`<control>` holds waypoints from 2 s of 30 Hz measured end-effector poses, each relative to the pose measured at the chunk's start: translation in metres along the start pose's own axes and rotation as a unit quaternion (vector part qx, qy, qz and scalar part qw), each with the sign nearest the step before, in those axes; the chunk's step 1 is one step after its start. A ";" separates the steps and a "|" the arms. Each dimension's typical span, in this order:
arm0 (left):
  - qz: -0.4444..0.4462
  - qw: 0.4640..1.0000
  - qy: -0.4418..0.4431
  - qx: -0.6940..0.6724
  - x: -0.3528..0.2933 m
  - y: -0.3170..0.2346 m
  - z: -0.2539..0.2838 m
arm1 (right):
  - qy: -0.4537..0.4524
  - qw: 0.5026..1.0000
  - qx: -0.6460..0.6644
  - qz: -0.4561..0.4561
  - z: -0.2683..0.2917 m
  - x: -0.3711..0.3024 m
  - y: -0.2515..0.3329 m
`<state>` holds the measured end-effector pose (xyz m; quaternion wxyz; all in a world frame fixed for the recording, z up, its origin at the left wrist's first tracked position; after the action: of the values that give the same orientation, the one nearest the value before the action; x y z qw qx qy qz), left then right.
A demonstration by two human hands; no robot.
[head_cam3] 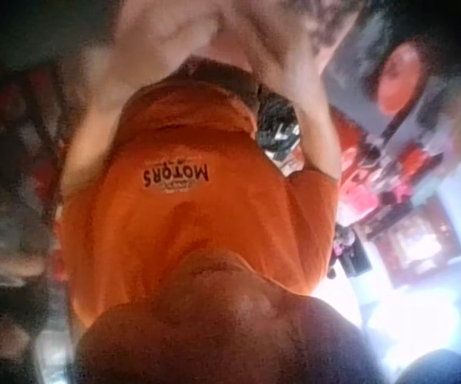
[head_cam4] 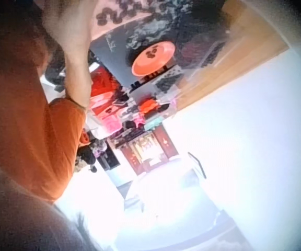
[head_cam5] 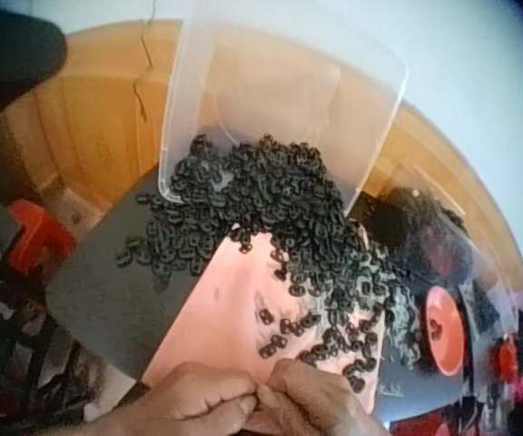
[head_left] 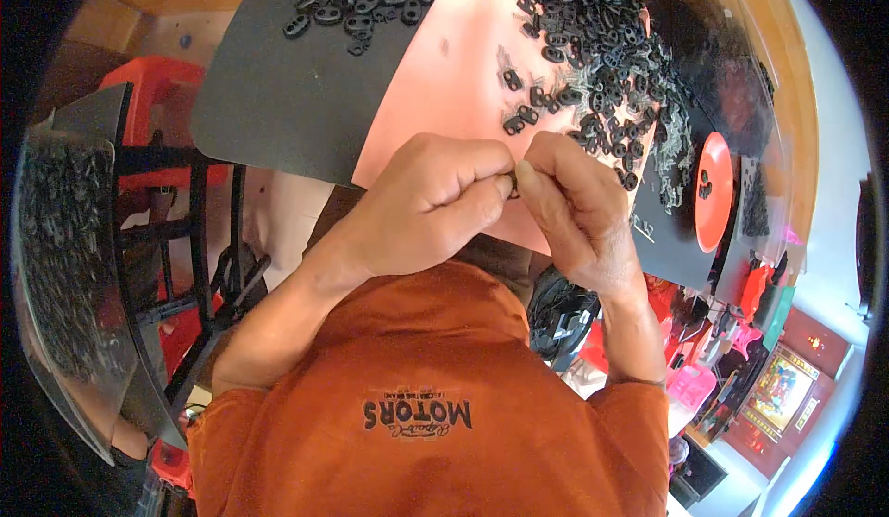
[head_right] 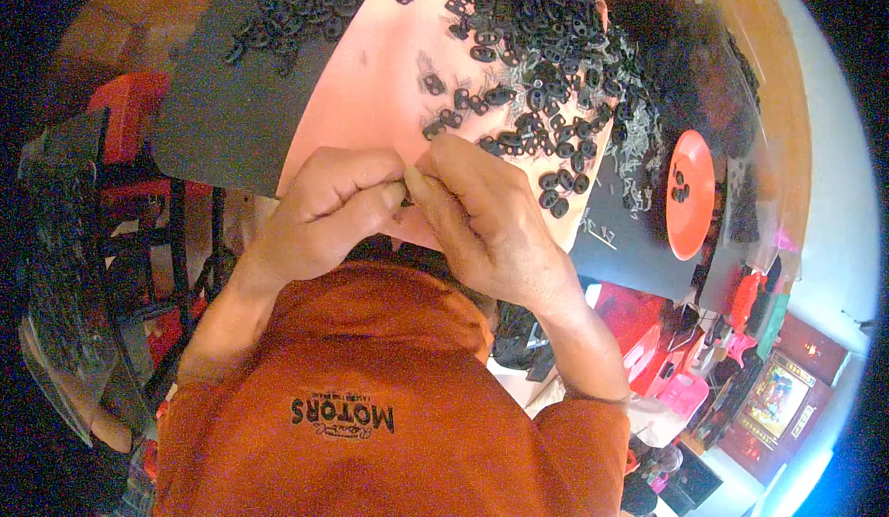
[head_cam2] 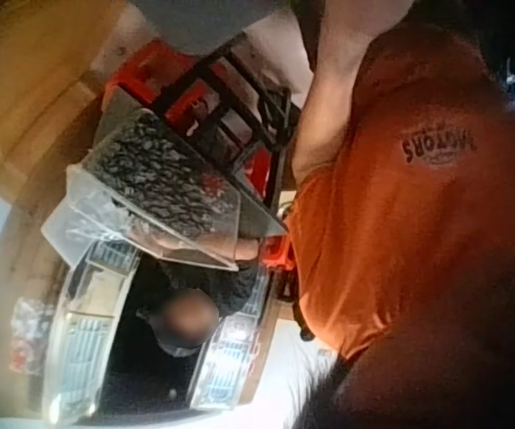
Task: The person sits at a table and repeatedly picks up small black plastic components from a pile. They manipulate the pieces with their hands, appearing to snap or fit them together, and then place the assembled units onto a pink sheet on the table. The process is repetitive, focusing on manual assembly of small parts.
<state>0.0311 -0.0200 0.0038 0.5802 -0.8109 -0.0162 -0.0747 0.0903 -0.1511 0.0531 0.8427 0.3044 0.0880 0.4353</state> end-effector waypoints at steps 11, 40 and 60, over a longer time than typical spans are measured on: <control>-0.016 0.999 0.019 0.040 0.001 -0.006 0.001 | 0.005 0.999 -0.023 0.024 0.002 -0.001 0.004; 0.011 0.998 0.032 0.056 -0.002 -0.003 0.004 | 0.055 0.929 -0.365 0.002 0.035 0.038 -0.060; 0.007 0.999 -0.008 0.033 -0.003 -0.005 0.001 | 0.041 0.935 -0.352 0.027 0.027 0.035 -0.053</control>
<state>0.0275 -0.0176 0.0075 0.6074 -0.7917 -0.0179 -0.0632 0.1590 -0.1582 0.0475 0.8795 -0.0276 -0.0450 0.4730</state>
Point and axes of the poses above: each hand's wrist, its own x-axis towards the middle knuckle, its own z-axis out of the back of the hand, y = z × x, the point moved 3 cm from there along x, towards the middle knuckle, and after that the axes turned 14 degrees about -x, right-handed, at the moved point
